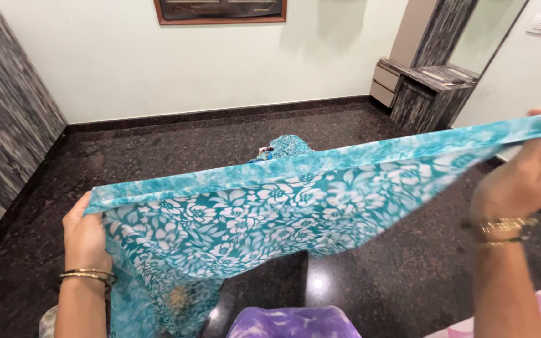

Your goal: The person folds several pieces of clothing by hand, including a brown patterned cloth and a blue floral cloth. The person unfolds, aligns, and folds each item neatly, then places them on a stack on a nearby bed.

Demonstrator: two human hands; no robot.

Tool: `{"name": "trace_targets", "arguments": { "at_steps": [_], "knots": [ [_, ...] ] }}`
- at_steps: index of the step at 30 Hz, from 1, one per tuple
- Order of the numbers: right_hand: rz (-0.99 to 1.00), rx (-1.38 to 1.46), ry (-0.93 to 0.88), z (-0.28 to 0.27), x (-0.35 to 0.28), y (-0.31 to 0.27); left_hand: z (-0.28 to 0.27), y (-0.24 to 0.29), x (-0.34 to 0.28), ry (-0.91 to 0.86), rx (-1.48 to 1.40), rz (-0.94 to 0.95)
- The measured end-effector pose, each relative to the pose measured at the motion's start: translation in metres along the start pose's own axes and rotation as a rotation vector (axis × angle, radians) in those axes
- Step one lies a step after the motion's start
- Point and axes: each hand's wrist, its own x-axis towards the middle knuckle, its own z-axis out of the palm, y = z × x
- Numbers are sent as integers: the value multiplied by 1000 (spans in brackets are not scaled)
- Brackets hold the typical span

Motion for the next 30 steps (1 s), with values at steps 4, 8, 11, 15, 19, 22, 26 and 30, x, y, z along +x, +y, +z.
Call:
{"name": "trace_targets", "arguments": {
  "at_steps": [4, 8, 11, 15, 19, 22, 26, 30],
  "knots": [
    [39, -229, -152, -1, -12, -33, -13, -34, 29, 45, 27, 8],
    [66, -468, -441, 4, -40, -41, -17, -51, 42, 162, 434, 140],
    [302, -449, -759, 30, -78, -52, 24, -42, 17, 84, 816, 231],
    [262, -262, -939, 82, -141, -76, 131, -28, -63, -979, 328, 146],
    [415, -88, -1019, 97, -166, -89, 188, -13, -119, -1040, 224, -27],
    [474, 125, -1040, 91, -163, -84, 189, 0, -120, -973, 237, -3],
    [788, 368, -1397, 70, -181, -78, 189, 9, -119, -816, 46, -133],
    [812, 147, -1839, 34, -218, -58, 168, 22, -86, -406, 142, 184]
  ]
}}
